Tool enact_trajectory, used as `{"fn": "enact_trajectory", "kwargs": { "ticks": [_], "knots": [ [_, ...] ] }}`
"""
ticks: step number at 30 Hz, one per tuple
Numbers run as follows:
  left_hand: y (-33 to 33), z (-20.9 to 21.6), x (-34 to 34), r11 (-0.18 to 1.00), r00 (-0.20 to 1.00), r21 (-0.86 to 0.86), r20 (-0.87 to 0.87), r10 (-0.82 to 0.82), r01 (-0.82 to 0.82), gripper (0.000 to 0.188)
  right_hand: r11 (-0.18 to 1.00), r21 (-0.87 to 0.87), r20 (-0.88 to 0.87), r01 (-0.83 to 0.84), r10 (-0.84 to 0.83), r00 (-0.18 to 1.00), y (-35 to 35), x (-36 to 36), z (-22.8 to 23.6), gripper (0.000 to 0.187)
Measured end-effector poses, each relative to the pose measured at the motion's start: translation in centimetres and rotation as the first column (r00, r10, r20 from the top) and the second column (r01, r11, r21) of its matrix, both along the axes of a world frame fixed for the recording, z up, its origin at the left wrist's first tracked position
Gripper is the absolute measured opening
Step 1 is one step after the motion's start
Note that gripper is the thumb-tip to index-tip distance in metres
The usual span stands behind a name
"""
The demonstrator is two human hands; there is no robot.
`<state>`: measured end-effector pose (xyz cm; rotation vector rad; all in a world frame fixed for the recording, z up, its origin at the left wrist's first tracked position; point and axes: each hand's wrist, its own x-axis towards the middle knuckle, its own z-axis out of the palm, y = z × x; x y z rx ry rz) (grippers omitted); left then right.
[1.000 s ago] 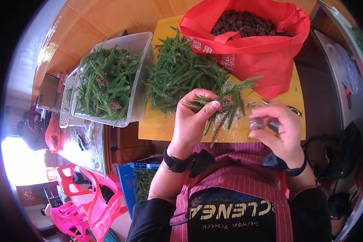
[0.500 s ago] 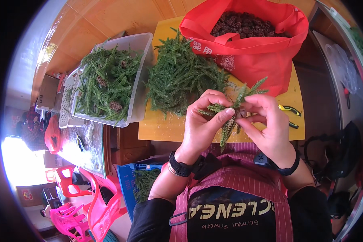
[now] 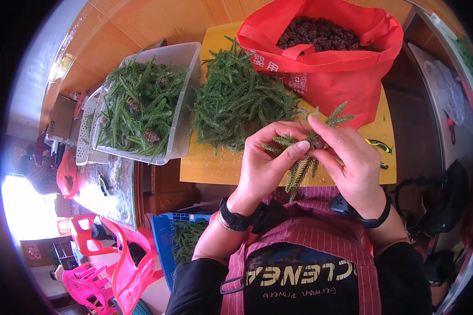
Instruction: Trimming small sprigs of evergreen foliage using needle-nose pliers at a workbench.
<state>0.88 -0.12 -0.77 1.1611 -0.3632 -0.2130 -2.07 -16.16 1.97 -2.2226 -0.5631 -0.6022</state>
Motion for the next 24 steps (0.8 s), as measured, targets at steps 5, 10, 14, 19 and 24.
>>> {"fn": "enact_trajectory", "kwargs": {
  "ticks": [5, 10, 14, 19, 24],
  "knots": [
    [0.0, -0.3, -0.2, 0.998, 0.998, 0.054, 0.039, 0.043, -0.045, 0.011, 0.993, 0.113, -0.054, -0.038, 0.045, 0.998, -0.1, 0.4, -0.4, 0.041],
    [0.3, -0.9, 0.4, 0.954, 0.888, 0.207, 0.447, 0.105, -0.217, 0.017, 0.97, 0.224, -0.157, -0.093, 0.13, 0.979, -0.2, 0.3, 0.9, 0.044],
    [0.4, -0.6, 0.3, 0.924, 0.779, 0.181, 0.605, 0.166, -0.338, 0.025, 0.981, 0.152, -0.267, -0.12, 0.158, 0.951, -0.5, -0.1, 2.3, 0.047],
    [0.6, -0.6, -0.1, 0.903, 0.78, 0.167, 0.58, 0.234, -0.395, 0.027, 0.986, -0.003, -0.244, -0.168, 0.162, 0.956, -0.3, -0.4, 3.4, 0.052],
    [0.8, -0.2, -0.3, 0.901, 0.758, 0.193, 0.624, 0.193, -0.389, 0.028, 0.942, -0.3, 0.077, -0.15, 0.181, 0.98, -1.2, 1.0, 5.0, 0.053]
  ]
}}
